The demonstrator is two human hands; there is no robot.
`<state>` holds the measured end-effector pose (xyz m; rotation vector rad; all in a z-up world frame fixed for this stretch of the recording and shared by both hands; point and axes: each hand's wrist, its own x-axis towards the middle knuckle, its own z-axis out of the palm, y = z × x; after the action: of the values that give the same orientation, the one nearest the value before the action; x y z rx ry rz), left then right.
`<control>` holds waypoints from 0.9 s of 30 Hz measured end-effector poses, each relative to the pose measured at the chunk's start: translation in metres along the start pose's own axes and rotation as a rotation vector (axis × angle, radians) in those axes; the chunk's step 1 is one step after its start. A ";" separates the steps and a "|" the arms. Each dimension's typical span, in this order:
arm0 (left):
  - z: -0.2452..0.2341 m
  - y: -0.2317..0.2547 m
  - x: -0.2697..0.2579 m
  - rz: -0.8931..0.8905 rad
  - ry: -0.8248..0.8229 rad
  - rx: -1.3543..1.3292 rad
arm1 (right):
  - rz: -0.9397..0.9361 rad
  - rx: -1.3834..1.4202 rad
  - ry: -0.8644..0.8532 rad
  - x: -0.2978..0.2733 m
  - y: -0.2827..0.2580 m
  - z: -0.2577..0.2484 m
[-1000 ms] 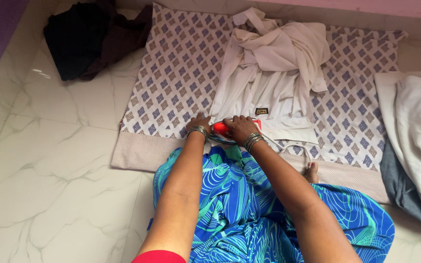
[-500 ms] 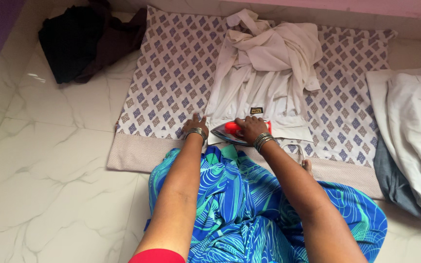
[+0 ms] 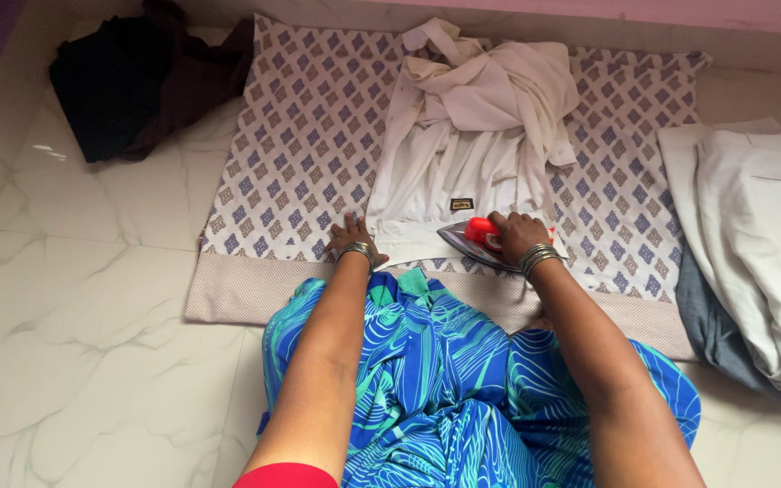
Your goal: The person irons a white shirt on a patterned mat laid on the floor. They repeatedly smooth the fabric, use a red electric iron, and reposition the shirt to iron different sections.
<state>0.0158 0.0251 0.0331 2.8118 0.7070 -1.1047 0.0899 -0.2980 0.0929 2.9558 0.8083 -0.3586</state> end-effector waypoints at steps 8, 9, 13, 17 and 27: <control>0.004 -0.001 0.005 0.021 -0.009 -0.003 | 0.046 -0.029 -0.001 -0.018 0.039 0.004; 0.003 -0.002 0.004 0.026 -0.011 -0.006 | 0.056 -0.039 -0.017 -0.018 0.041 0.004; -0.007 -0.004 -0.008 0.027 -0.057 -0.037 | 0.084 -0.036 0.006 -0.016 0.039 0.010; -0.017 -0.005 -0.016 0.027 -0.089 -0.047 | 0.080 -0.013 0.031 -0.011 0.035 0.016; -0.015 -0.007 -0.009 0.041 -0.114 -0.069 | 0.019 0.045 0.090 0.002 0.004 0.021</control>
<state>0.0163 0.0305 0.0509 2.6695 0.6611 -1.1988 0.0894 -0.3023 0.0718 3.0384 0.7907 -0.2473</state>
